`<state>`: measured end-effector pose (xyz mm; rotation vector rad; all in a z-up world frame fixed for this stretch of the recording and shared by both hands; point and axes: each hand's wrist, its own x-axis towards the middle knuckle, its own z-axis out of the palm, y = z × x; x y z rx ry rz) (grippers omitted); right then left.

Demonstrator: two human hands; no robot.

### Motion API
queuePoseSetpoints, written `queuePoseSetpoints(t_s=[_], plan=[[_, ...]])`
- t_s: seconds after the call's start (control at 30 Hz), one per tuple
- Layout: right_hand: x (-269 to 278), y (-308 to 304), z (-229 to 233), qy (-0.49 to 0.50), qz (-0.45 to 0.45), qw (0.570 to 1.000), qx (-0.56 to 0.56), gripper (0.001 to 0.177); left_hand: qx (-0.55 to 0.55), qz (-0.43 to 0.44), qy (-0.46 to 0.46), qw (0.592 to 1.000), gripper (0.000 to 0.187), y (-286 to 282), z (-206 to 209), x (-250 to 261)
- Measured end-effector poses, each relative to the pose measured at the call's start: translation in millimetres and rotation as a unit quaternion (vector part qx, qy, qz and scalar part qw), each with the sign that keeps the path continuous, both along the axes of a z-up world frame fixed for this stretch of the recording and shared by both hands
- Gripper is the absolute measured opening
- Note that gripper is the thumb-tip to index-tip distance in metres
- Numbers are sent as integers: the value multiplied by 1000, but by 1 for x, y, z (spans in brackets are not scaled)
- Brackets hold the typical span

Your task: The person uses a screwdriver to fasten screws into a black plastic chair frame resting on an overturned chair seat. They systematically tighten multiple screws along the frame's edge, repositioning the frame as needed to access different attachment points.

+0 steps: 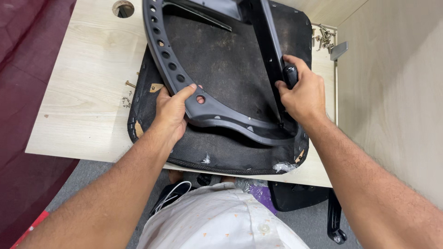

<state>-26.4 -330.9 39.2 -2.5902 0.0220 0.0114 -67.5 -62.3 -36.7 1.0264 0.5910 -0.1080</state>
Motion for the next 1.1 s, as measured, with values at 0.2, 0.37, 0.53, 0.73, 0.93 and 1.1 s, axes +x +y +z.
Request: queuePoseSetpoints(t_s=[0.2,0.37,0.53,0.73,0.93,1.1], plan=[[-1,1,3,-51,5,998,27,54,-26,10,-30,999,31,1,-10,0],[4,-9,-5,-36,14,999,7,52,-28,53,-50,997,32,-19,-21,6],[12,-19,-11,16,-8,999,-31,54,122,43,63,990,42,-29,-19,13],[15,-21,-11,25,-5,999,-32,55,36,9,24,999,49,-14,-3,8],[12,-18,-10,39,-16,999,-17,53,347,-91,72,931,51,44,18,-13],[11,-15,-11,12,-9,1000,-27,54,427,-21,82,900,32,96,10,-35]])
